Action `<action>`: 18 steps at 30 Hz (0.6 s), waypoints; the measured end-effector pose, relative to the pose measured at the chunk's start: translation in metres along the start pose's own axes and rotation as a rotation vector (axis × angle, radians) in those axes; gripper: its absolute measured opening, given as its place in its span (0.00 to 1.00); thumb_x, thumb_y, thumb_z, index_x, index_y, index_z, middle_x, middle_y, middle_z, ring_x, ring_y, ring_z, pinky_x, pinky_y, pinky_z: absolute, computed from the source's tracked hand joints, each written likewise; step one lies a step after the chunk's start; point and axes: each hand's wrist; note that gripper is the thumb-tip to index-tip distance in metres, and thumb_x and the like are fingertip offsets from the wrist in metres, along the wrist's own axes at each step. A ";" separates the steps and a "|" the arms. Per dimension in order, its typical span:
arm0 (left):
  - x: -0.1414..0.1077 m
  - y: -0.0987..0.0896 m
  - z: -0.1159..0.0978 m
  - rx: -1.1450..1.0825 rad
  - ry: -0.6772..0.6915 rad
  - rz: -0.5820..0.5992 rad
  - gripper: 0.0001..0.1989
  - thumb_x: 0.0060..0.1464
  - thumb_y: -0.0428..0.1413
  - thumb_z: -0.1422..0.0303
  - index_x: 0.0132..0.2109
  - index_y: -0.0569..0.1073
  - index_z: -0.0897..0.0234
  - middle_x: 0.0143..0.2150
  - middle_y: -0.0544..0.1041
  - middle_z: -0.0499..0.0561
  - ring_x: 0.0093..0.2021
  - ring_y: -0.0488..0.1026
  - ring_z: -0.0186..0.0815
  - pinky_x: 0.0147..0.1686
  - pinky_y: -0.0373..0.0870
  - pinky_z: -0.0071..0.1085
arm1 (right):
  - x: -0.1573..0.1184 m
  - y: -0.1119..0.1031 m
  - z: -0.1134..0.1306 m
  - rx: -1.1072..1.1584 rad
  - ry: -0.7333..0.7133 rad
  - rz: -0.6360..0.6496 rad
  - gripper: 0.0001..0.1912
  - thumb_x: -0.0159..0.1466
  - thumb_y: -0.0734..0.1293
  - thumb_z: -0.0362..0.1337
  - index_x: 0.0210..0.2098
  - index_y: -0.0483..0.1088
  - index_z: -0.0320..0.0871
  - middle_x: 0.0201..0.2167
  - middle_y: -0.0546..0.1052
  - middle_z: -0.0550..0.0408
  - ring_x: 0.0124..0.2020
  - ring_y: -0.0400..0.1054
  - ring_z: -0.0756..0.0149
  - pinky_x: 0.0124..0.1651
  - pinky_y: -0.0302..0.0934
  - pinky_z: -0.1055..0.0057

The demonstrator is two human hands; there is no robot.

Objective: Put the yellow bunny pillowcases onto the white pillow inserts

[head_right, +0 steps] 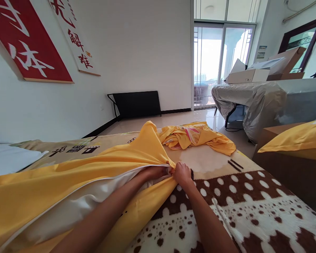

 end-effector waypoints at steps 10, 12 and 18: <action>-0.002 -0.008 -0.004 -0.179 0.046 -0.046 0.14 0.53 0.47 0.75 0.44 0.74 0.66 0.45 0.77 0.52 0.45 0.72 0.36 0.51 0.64 0.30 | 0.013 0.010 -0.003 0.265 -0.005 -0.091 0.07 0.57 0.64 0.33 0.36 0.69 0.40 0.38 0.75 0.43 0.41 0.68 0.59 0.38 0.55 0.71; -0.002 -0.010 -0.005 -0.212 0.085 -0.011 0.14 0.51 0.48 0.75 0.43 0.74 0.64 0.45 0.78 0.50 0.44 0.72 0.35 0.49 0.65 0.29 | 0.017 0.012 -0.004 0.376 -0.017 -0.119 0.05 0.53 0.63 0.29 0.30 0.69 0.40 0.34 0.75 0.46 0.38 0.67 0.61 0.37 0.53 0.72; -0.004 -0.005 -0.003 -0.199 0.197 0.120 0.14 0.41 0.54 0.75 0.39 0.75 0.61 0.40 0.77 0.49 0.39 0.71 0.39 0.42 0.67 0.32 | 0.027 0.024 -0.004 0.826 -0.032 -0.179 0.08 0.50 0.58 0.34 0.28 0.66 0.40 0.24 0.72 0.56 0.27 0.62 0.68 0.28 0.54 0.76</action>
Point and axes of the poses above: each hand's wrist, its own x-axis towards the middle knuckle, its own y-axis out of the palm, z = x × y
